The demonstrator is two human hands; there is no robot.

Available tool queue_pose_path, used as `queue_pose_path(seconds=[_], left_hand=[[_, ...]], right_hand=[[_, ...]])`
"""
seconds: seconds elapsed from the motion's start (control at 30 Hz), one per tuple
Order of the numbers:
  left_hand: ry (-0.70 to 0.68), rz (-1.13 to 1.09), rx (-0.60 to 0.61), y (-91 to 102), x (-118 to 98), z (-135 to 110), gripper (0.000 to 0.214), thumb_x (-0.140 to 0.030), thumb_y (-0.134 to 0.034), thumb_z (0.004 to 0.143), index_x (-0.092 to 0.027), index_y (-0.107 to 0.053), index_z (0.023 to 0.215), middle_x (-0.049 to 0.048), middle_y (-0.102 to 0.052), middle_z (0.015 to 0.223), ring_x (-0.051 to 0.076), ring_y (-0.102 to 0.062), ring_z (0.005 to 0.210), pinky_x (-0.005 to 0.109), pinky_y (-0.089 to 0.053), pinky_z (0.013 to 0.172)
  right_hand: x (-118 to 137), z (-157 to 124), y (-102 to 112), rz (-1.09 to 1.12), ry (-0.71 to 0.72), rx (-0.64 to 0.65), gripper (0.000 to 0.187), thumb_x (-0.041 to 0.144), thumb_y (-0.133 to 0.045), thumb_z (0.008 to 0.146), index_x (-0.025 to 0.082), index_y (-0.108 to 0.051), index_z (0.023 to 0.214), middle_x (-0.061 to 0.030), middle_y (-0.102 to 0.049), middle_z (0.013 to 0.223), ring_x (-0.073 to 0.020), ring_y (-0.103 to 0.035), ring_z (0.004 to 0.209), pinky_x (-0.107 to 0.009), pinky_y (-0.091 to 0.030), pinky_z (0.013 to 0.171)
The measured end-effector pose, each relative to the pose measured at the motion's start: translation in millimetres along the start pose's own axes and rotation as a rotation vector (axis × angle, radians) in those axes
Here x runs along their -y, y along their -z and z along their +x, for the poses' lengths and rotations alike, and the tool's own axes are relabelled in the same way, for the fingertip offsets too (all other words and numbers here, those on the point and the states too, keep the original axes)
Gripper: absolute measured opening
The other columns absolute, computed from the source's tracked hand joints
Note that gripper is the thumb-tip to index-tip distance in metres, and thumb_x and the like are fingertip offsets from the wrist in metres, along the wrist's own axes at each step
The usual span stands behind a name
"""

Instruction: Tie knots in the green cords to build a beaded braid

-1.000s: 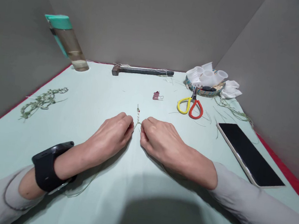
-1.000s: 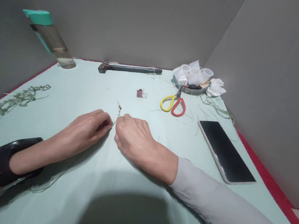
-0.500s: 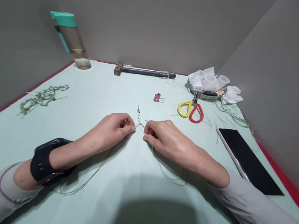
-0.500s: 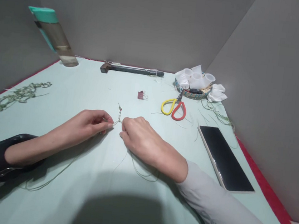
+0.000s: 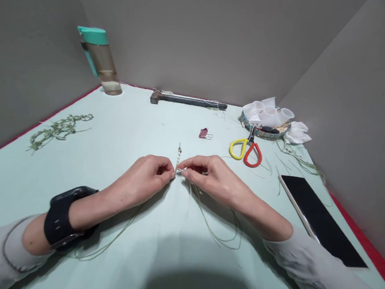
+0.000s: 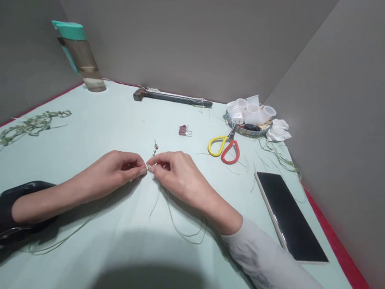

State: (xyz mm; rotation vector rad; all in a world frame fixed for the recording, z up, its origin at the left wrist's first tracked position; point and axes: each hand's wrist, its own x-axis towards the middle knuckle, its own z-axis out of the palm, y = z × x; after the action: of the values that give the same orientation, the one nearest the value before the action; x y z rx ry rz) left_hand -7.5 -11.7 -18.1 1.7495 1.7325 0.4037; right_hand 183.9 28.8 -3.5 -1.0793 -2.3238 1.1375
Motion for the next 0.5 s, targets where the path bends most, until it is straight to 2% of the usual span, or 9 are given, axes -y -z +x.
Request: queue_pose_path(seconds=[0.07, 0.17, 0.33, 0.43, 0.5], left_hand=[[-0.002, -0.025, -0.011, -0.7, 2, 0, 0.027, -0.039, -0.064, 0.098, -0.015, -0.068, 0.108, 0.0055, -0.072, 0.104, 0.020, -0.070, 0.089, 0.040, -0.061, 0.081], [0.007, -0.069, -0.023, -1.4, 2, 0, 0.027, -0.039, -0.064, 0.098, -0.015, -0.068, 0.110, 0.0058, -0.072, 0.104, 0.020, -0.070, 0.089, 0.040, -0.062, 0.080], [0.022, -0.118, -0.019, -1.8, 0, -1, 0.029, -0.039, -0.063, 0.099, -0.016, -0.066, 0.114, 0.0065, -0.072, 0.107, 0.020, -0.071, 0.089, 0.040, -0.062, 0.079], [0.020, -0.110, -0.028, -1.7, -1, -1, 0.029, -0.039, -0.064, 0.098, -0.016, -0.067, 0.114, 0.0071, -0.072, 0.110, 0.022, -0.070, 0.094, 0.043, -0.061, 0.084], [0.012, -0.107, -0.030, -1.8, 0, -1, 0.029, -0.039, -0.065, 0.097, -0.015, -0.067, 0.114, 0.0072, -0.072, 0.111, 0.022, -0.070, 0.096, 0.043, -0.061, 0.085]], right_hand=[[0, 2, -4, 0.017, -0.001, -0.020, 0.030, 0.024, -0.053, 0.093, 0.015, -0.076, 0.110, -0.0055, -0.074, 0.092, -0.0151, -0.058, 0.080, -0.028, -0.042, 0.072], [0, 1, -8, 0.008, -0.012, -0.016, 0.029, 0.023, -0.053, 0.093, 0.015, -0.075, 0.110, -0.0033, -0.070, 0.083, -0.0132, -0.053, 0.072, -0.028, -0.039, 0.068], [3, -9, -1, -0.080, -0.032, -0.008, 0.016, 0.018, -0.056, 0.088, 0.015, -0.072, 0.086, 0.0013, -0.060, 0.068, -0.0118, -0.045, 0.064, -0.028, -0.032, 0.064], [4, -11, 4, -0.064, -0.045, 0.067, 0.017, 0.020, -0.058, 0.086, 0.016, -0.068, 0.072, 0.0030, -0.054, 0.061, -0.0109, -0.041, 0.060, -0.028, -0.030, 0.060], [4, -8, 5, -0.002, -0.055, 0.124, 0.018, 0.024, -0.060, 0.086, 0.016, -0.070, 0.073, 0.0034, -0.052, 0.060, -0.0104, -0.041, 0.058, -0.027, -0.032, 0.058]])
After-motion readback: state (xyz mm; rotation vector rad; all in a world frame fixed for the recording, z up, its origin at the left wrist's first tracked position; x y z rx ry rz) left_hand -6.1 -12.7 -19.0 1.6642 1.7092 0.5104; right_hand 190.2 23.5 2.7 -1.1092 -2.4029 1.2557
